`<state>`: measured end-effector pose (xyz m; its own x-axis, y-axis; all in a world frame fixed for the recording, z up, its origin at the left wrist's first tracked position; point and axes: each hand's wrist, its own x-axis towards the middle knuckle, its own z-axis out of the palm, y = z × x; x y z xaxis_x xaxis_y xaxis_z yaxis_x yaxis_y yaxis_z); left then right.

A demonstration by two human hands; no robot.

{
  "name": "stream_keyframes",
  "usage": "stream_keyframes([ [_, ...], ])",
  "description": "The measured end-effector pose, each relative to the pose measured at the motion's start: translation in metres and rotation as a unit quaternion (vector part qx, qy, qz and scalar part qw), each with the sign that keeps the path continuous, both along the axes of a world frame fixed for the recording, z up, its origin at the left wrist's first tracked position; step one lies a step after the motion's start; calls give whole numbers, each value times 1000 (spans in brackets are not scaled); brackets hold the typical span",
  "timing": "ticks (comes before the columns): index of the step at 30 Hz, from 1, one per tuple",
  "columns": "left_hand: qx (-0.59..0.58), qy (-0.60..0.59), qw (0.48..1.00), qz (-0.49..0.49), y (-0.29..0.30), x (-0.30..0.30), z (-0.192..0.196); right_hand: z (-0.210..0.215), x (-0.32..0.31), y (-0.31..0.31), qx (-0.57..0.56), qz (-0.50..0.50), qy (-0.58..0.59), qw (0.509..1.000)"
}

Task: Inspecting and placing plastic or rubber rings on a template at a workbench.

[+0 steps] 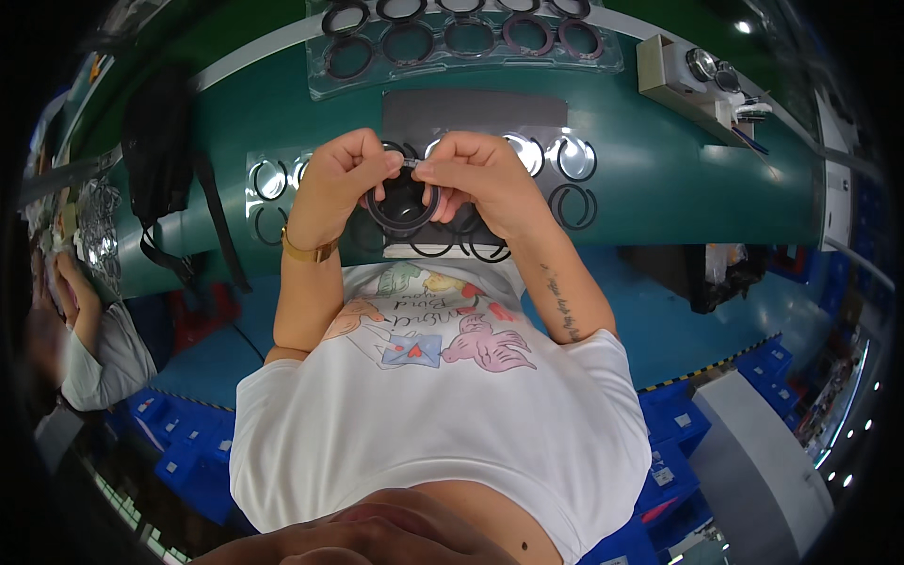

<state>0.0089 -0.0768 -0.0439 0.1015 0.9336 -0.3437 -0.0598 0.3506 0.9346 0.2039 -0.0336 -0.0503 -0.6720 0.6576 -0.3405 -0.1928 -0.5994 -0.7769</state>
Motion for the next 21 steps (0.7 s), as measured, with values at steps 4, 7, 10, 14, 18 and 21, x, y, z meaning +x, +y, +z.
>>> stream_keyframes([
  [4,57,193,979,21,0,3,-9,-7,18,48,187,-33,-158,969],
  [7,239,366,898,-41,-5,6,-17,-21,23,108,284,-205,-270,897],
  [10,332,476,806,-115,-11,12,-24,-38,20,151,291,-225,-292,883],
  [14,264,499,804,-187,-12,8,-27,-48,15,155,512,-130,-451,719],
  [18,283,477,809,-195,-7,2,-30,-30,26,147,410,-131,-433,792],
  [21,311,472,803,-191,-3,0,-32,-18,36,119,424,-128,-350,825],
])
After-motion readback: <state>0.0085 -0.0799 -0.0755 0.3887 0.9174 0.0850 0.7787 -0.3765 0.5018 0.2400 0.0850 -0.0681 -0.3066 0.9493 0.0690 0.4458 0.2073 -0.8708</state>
